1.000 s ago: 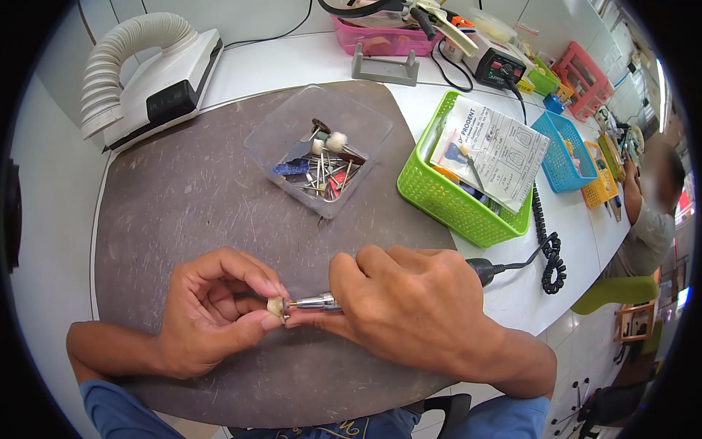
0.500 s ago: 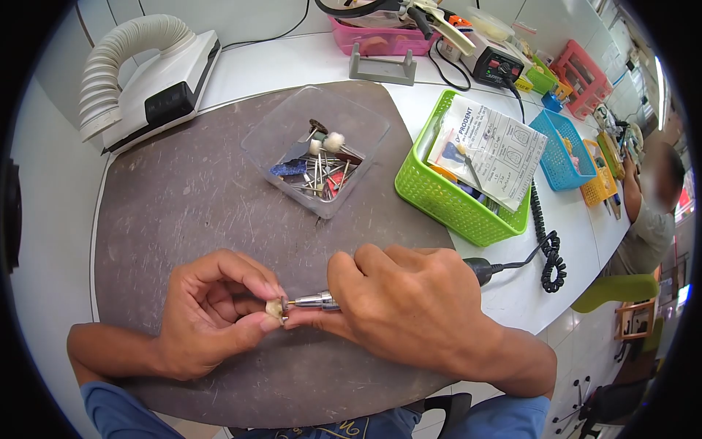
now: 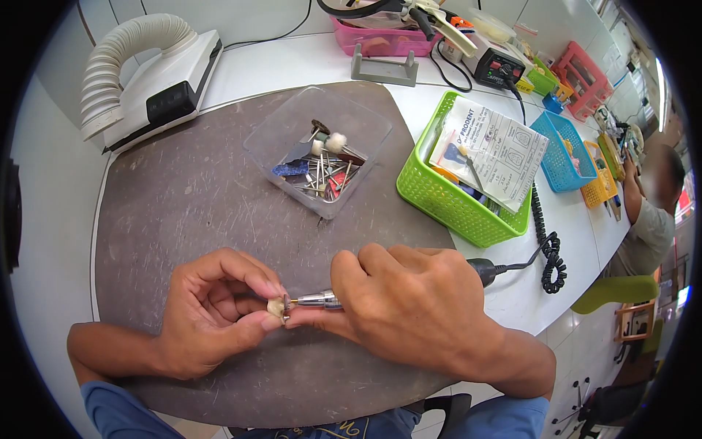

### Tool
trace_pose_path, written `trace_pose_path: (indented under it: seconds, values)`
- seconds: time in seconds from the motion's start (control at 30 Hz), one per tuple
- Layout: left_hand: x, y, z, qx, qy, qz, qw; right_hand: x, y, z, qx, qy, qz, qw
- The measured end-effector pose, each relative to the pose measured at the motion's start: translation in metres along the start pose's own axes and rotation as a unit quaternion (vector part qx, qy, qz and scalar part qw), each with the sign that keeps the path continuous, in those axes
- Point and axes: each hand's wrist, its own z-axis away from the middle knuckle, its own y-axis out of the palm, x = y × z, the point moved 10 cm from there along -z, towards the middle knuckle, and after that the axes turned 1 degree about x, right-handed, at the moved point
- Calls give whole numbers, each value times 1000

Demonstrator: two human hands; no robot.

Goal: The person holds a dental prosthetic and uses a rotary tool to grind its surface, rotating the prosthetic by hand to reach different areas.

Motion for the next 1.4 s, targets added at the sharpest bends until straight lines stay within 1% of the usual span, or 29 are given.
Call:
trace_pose_path:
  seconds: [0.07,0.17,0.37,0.43,0.77,0.93,1.07,1.13,1.27,1.4]
  values:
    - [0,-1,0,-3,0,-3,1000,-1,-1,0,-3,6,0,1000]
    - [1,-1,-1,-1,-2,14,1000,2,-1,1,9,-9,-5,1000]
    - [0,0,-1,1,4,3,1000,-1,-2,1,-8,7,0,1000]
    - [2,-1,-1,2,-1,15,1000,2,0,1,9,-8,-1,1000]
    - [1,-1,-1,4,-11,11,1000,4,1,0,10,-15,-4,1000]
    - [2,-1,-1,10,-16,7,1000,1,-2,-1,6,4,-1,1000]
    - [2,-1,-1,6,-18,9,1000,3,1,1,15,-10,5,1000]
    - [2,0,-1,11,-16,10,1000,1,-3,0,-3,2,2,1000]
    - [2,0,-1,12,-15,12,1000,2,-1,0,2,-9,3,1000]
    - [2,-1,-1,10,-11,12,1000,-1,-2,1,-5,14,8,1000]
